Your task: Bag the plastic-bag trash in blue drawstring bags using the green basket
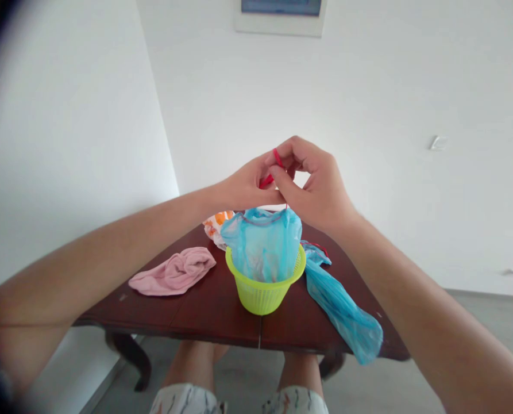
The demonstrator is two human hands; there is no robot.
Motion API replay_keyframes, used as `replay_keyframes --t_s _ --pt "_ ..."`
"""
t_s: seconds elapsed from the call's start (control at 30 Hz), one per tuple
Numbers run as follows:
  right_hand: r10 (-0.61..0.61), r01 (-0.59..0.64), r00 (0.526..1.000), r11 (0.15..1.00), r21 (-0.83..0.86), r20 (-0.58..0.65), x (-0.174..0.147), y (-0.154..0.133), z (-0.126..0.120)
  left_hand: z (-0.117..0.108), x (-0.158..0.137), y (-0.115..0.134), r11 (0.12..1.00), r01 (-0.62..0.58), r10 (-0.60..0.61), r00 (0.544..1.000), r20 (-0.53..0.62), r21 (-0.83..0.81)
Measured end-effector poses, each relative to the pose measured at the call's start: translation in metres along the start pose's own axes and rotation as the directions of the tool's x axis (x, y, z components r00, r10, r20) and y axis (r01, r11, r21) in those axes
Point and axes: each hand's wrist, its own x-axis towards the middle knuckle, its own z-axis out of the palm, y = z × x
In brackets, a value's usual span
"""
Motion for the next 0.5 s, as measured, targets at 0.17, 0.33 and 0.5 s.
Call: replay_keyframes --t_s 0.17,0.33,0.5 --pt "-0.090 0.104 0.987 0.990 -0.098 0.134 0.005 -0.023 -0.010 0.010 0.011 -0.011 0.996 -0.084 0.080 0.991 0.106 0.026" --pt "-0.169 0.162 0.982 0.984 -0.077 -0.088 -0.001 -0.002 -0.016 0.011 -0.002 0.002 0.994 0.072 -0.078 0.994 0.076 0.079" --pt "0.117 -0.114 0.993 0.972 0.206 0.000 -0.023 0.034 0.004 0.017 -0.016 0.008 0.998 0.041 -0.039 0.999 -0.031 0.049"
